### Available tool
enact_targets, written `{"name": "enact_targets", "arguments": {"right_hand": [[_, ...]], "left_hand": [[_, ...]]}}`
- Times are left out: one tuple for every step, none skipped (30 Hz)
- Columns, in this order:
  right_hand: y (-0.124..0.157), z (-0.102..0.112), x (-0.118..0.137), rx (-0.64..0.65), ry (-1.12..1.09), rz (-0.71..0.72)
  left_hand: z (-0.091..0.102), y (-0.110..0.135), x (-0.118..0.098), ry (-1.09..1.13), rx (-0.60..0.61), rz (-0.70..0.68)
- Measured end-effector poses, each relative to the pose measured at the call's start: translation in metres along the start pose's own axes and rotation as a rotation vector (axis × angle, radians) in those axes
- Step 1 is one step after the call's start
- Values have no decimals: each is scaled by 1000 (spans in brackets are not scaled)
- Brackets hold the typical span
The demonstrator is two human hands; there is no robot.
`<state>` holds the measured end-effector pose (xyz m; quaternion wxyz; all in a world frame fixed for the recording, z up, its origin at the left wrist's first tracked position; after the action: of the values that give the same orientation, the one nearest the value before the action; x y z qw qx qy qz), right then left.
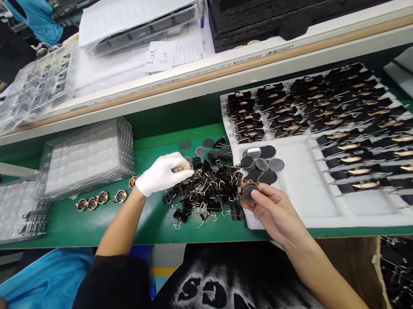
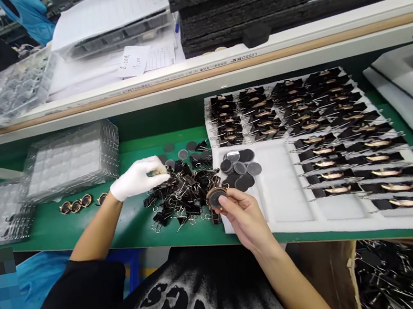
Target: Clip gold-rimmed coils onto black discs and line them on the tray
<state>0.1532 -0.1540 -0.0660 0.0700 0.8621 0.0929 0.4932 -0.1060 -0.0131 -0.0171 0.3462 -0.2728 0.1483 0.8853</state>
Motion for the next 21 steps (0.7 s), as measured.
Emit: {"name": "enact_targets", "arguments": {"right_hand": [[0,-2,0,8,3,-1],[0,-6,1,26,7,0],[-1,-11,1,54,11,1],[-2,-17,1,90,14,3],[-3,-23,1,125,13,13],[-4,-29,1,154,10,32],[-5,-32,2,170,9,60],[-6,-34,4,172,9,91],[-5,-34,6,168,18,124],[-4,-32,9,165,38,156],[-1,-28,12,167,68,181],[2,-24,16,173,101,200],[5,-19,20,180,133,215],[9,-14,24,190,162,225],[13,-9,28,200,179,229],[16,-5,30,210,182,227],[19,-1,32,221,175,221],[21,2,33,231,163,212],[23,5,34,237,151,205],[25,8,34,233,143,203],[27,10,34,225,140,204]], "left_hand": [[0,2,-3,25,-88,56],[-1,4,-10,53,-188,108],[-4,6,-18,85,-290,150],[-10,8,-29,113,-380,175],[-17,9,-41,129,-450,175],[-24,10,-55,124,-489,150],[-32,11,-68,91,-494,97],[-39,11,-80,44,-470,24],[-44,11,-91,-12,-434,-53],[-48,11,-99,-67,-399,-119],[-49,10,-103,-112,-366,-154],[-49,8,-105,-143,-337,-151],[-48,6,-105,-161,-302,-121],[-47,3,-104,-165,-255,-81],[-47,-1,-103,-150,-186,-55],[-47,-6,-104,-120,-108,-51],[-49,-10,-106,-80,-38,-71],[-51,-14,-110,-37,13,-108],[-53,-18,-114,1,40,-147],[-55,-21,-118,30,45,-180],[-58,-24,-121,49,39,-208]]}}
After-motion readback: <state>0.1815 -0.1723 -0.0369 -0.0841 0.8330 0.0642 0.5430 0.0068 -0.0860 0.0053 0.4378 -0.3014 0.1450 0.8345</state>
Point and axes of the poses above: each hand's wrist, its own y-axis away from the middle knuckle, its own z-axis out of the back of the hand, x = y × z, the point moved 3 cm from there along -y, towards the middle knuckle, and after that the axes turned 7 degrees about x, right-handed, at the moved point
